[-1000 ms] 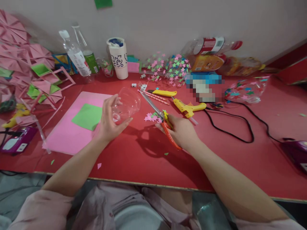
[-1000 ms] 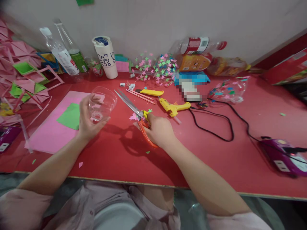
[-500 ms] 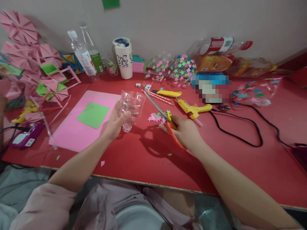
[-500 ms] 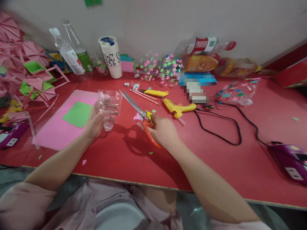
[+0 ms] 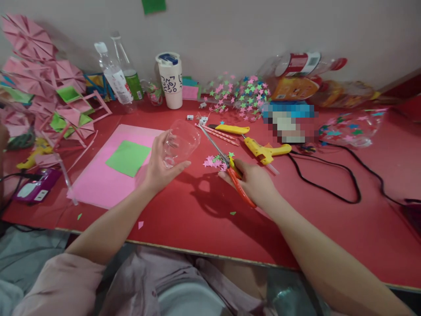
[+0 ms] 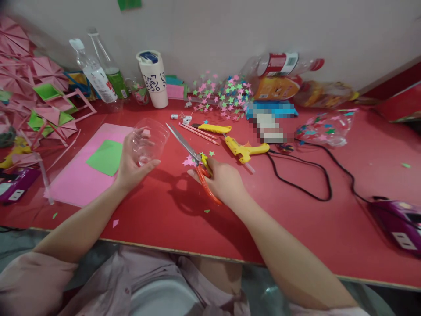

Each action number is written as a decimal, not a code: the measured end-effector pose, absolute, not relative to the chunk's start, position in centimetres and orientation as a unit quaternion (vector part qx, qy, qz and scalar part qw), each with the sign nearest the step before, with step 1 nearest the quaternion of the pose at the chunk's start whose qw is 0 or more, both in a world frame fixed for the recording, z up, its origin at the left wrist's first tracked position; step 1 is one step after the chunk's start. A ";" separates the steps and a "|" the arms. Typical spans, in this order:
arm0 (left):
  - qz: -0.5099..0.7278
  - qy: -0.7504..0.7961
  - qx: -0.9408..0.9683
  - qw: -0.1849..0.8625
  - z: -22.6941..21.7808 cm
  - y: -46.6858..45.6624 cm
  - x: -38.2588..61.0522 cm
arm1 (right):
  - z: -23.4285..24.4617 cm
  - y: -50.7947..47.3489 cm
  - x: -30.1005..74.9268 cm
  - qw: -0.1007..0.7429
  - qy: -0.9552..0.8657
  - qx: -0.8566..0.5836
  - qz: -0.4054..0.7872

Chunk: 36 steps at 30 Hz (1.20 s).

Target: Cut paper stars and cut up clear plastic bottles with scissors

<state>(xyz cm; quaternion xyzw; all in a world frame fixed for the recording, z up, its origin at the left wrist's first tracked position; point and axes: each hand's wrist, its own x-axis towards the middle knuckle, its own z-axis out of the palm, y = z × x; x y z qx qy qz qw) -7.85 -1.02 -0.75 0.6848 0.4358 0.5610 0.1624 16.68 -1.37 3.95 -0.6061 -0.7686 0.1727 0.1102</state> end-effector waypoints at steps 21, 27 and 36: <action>0.501 0.437 0.746 0.046 0.2 -1.4 -8.4 | 4.2 -1.4 17.0 0.028 -0.811 -0.572 0.118; 0.492 0.439 0.749 0.066 0.5 -1.3 -8.8 | 4.2 -1.2 17.3 0.058 -0.815 -0.539 0.206; 0.486 0.506 0.685 0.194 0.9 -1.6 -8.7 | 4.1 -1.4 17.5 0.101 -0.674 -0.547 0.485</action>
